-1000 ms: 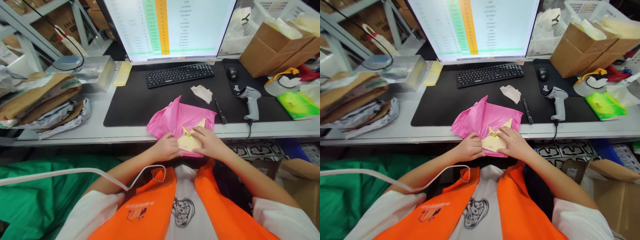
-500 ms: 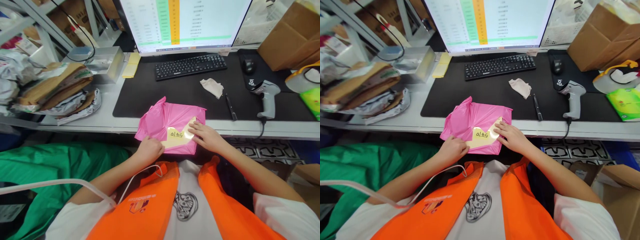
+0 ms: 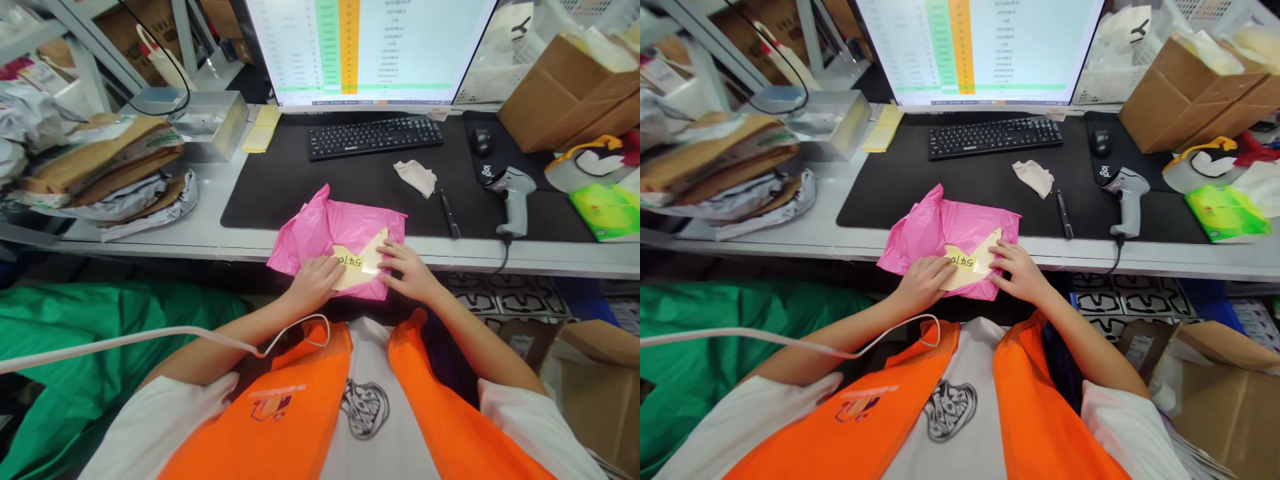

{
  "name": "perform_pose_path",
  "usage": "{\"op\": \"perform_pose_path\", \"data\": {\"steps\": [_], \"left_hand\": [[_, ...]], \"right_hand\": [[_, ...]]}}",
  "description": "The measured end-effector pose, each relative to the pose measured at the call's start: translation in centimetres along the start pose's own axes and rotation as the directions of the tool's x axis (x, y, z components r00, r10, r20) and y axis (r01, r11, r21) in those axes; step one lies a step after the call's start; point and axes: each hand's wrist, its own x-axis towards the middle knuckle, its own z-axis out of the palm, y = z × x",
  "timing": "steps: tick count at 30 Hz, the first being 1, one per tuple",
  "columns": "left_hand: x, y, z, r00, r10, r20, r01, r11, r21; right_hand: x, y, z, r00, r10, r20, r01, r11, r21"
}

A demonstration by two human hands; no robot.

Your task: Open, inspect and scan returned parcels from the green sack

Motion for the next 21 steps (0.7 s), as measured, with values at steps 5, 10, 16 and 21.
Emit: {"op": "perform_pose_path", "data": {"steps": [5,10,16,21], "left_hand": [[0.5,-0.8,0.2,0.992,0.013,-0.122,-0.025,0.995,-0.096],[1.9,-0.9,-1.8,0.998,-0.031,-0.051,0.025,0.993,-0.115],[4.1,-1.0,-4.2,0.997,-0.069,-0.042,0.063,0.99,-0.13],[5.3,-0.9,-5.9,0.987,-0.147,-0.072,0.136,0.981,-0.136]], "right_hand": [[-1.4,-2.0,-0.5,0.996,-0.024,-0.088,0.018,0.998,-0.062],[-0.4,-3.4,-1.6,0.998,-0.042,-0.045,0.038,0.995,-0.091],[1.3,-5.7,-2.6,0.992,-0.109,-0.058,0.095,0.972,-0.213],[1.6,-5.9,-5.0,0.979,-0.085,-0.185,0.012,0.932,-0.362]]}}
